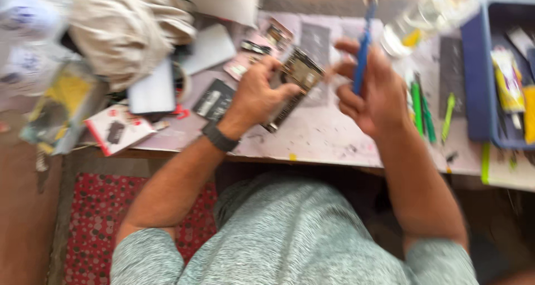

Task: The person cleans the internal components of a disassembled smartphone using a toothbrush and a liquid from a spray bottle. They repeatedly brush the motherboard and battery area, periodically applying more liquid to the brush to continue cleaning the device's interior.

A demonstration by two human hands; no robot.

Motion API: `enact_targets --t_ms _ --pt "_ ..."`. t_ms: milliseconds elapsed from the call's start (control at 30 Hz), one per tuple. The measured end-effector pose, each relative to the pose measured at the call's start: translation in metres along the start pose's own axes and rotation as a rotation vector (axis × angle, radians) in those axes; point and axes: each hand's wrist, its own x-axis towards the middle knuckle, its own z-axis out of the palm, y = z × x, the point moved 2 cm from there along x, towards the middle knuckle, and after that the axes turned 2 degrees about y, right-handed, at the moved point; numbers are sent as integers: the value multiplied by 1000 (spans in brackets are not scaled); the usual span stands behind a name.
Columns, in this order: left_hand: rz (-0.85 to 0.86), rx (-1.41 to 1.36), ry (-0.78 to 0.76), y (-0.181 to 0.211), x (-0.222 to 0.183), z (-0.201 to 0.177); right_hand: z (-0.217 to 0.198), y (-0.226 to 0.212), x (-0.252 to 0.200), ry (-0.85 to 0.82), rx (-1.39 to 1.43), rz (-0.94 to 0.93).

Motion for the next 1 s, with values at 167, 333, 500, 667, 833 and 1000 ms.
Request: enact_targets --t_ms 167,333,500,667,833,1000 --pt "60 -17 48 5 -1 -10 14 5 -42 209 -1272 -578" --pt "-35 65 52 9 -1 -12 18 28 -62 183 -1624 -561" --pt "70 -130 56 14 -1 -9 17 27 -68 255 -1884 -621" --pt "43 -105 25 17 -3 -11 20 32 -74 245 -1783 -688" --pt "-5 -130 6 20 -2 -10 14 27 -74 282 -1760 -607" --pt "-4 -108 0 31 -3 -12 18 19 -72 266 -1784 -633"
